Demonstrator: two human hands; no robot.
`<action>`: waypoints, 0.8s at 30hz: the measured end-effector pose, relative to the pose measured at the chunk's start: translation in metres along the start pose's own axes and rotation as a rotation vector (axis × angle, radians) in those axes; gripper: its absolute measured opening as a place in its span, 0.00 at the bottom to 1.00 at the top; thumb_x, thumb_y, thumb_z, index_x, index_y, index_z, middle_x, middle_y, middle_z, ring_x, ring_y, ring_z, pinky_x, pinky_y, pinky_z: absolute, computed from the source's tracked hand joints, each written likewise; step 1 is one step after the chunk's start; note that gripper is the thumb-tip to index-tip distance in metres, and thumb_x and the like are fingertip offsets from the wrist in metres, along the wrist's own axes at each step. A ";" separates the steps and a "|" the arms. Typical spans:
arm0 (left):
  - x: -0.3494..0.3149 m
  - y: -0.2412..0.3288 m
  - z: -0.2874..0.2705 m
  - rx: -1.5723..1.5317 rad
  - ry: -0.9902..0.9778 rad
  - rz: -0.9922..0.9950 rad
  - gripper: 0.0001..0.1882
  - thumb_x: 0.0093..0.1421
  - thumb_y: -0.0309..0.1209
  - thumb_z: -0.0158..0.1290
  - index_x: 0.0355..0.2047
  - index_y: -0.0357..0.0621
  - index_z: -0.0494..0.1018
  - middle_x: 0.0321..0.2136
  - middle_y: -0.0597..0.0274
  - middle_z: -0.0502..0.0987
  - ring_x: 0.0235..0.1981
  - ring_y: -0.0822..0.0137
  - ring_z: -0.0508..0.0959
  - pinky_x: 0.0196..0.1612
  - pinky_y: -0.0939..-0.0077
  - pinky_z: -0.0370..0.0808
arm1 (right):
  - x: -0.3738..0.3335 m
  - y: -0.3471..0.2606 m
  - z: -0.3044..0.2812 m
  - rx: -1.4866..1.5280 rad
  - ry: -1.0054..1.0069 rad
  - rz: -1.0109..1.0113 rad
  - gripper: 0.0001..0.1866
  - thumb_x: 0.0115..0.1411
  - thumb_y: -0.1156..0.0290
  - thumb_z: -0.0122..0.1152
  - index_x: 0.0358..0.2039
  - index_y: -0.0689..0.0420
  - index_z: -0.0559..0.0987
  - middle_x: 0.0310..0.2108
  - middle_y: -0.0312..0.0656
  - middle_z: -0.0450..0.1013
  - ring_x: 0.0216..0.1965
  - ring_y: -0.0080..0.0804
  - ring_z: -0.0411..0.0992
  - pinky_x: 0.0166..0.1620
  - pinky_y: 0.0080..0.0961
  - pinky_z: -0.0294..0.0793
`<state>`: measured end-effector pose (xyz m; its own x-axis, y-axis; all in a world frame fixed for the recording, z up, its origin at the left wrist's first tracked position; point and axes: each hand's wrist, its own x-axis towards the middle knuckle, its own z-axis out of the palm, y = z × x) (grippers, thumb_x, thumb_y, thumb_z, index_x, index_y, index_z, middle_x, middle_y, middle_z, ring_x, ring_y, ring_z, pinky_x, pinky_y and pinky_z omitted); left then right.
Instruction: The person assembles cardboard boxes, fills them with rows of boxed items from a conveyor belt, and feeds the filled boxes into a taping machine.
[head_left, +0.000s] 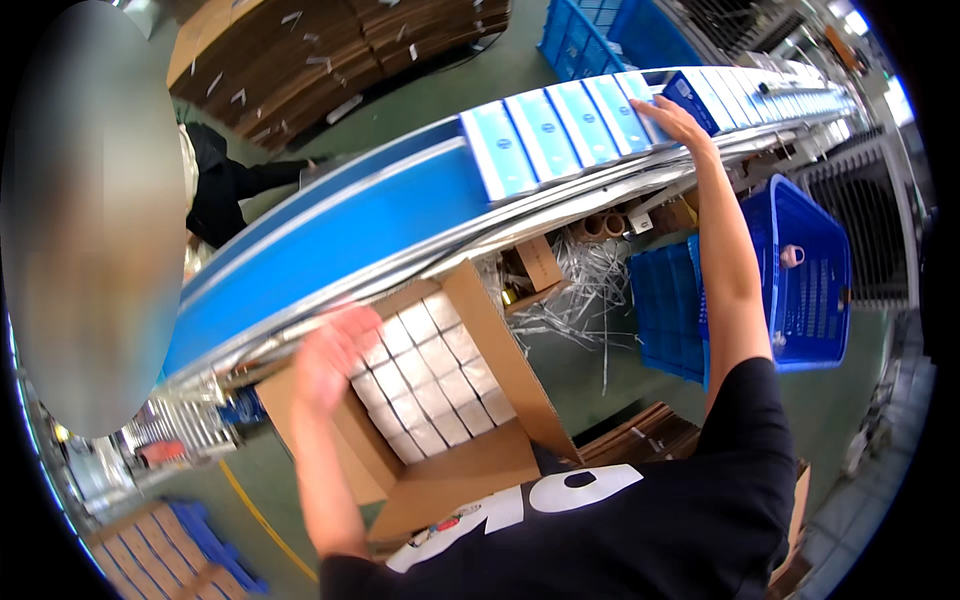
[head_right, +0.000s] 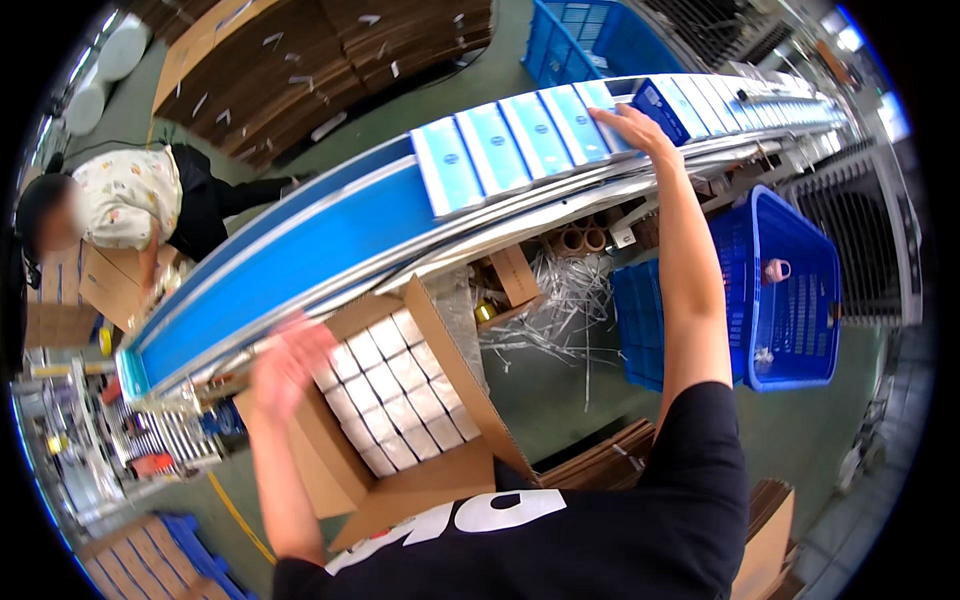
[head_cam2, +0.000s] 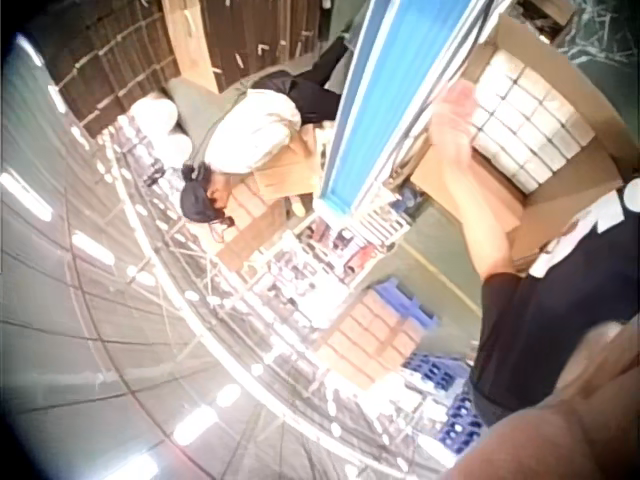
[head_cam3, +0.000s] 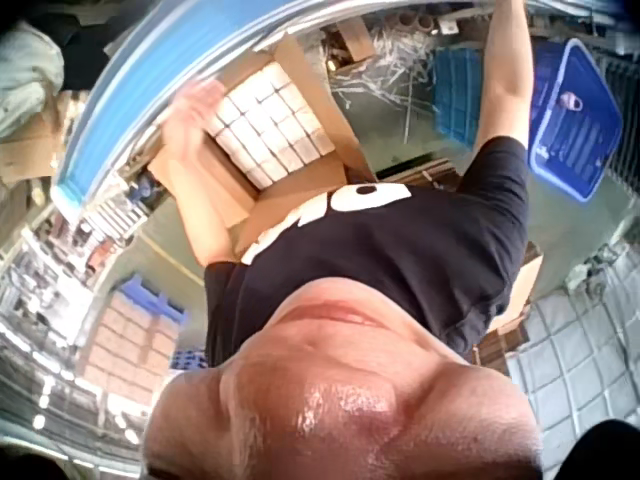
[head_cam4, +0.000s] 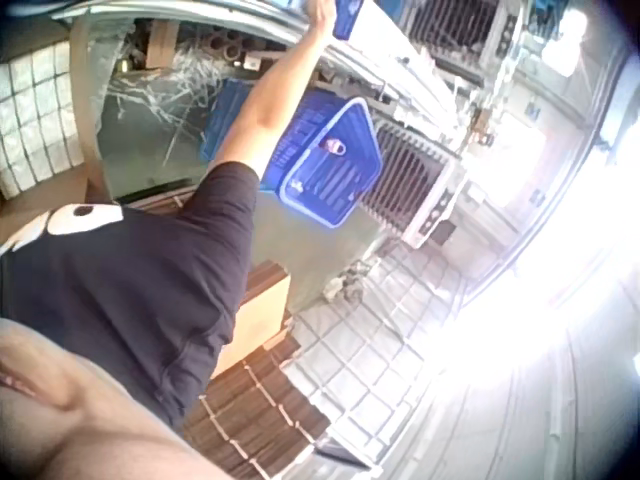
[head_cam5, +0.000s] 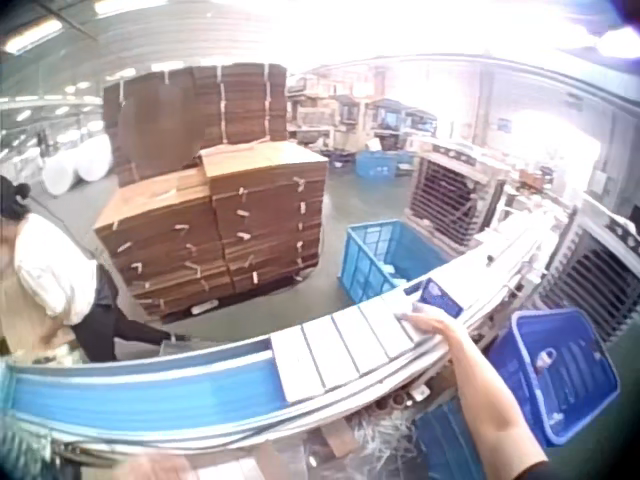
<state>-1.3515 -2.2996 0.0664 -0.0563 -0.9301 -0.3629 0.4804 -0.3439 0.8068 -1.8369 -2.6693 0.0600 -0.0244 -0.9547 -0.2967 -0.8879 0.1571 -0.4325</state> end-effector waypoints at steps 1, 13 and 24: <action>0.019 0.025 0.004 0.024 0.009 0.145 0.25 0.65 0.43 0.38 0.56 0.40 0.59 0.48 0.50 0.72 0.50 0.58 0.72 0.51 0.63 0.69 | 0.001 -0.004 0.013 -0.008 -0.040 -0.078 0.56 0.43 0.30 0.51 0.59 0.66 0.58 0.58 0.63 0.55 0.60 0.54 0.55 0.60 0.41 0.55; 0.097 0.073 -0.046 0.364 0.311 0.041 0.34 0.46 0.37 0.64 0.50 0.37 0.61 0.41 0.54 0.74 0.40 0.65 0.76 0.41 0.68 0.76 | -0.119 -0.199 0.151 0.225 -0.092 -0.413 0.53 0.39 0.34 0.61 0.48 0.73 0.64 0.41 0.65 0.70 0.44 0.54 0.71 0.49 0.36 0.68; -0.164 0.053 -0.030 0.752 0.434 0.338 0.34 0.49 0.34 0.60 0.51 0.35 0.55 0.40 0.54 0.72 0.40 0.67 0.75 0.44 0.74 0.72 | -0.359 -0.192 0.134 0.261 -0.188 -0.564 0.58 0.44 0.36 0.59 0.60 0.68 0.48 0.40 0.68 0.69 0.42 0.56 0.72 0.49 0.33 0.71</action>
<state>-1.2904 -2.1616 0.1546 0.3885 -0.9185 -0.0733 -0.2902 -0.1975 0.9364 -1.5961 -2.3228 0.1359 0.5150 -0.8517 -0.0970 -0.5995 -0.2770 -0.7509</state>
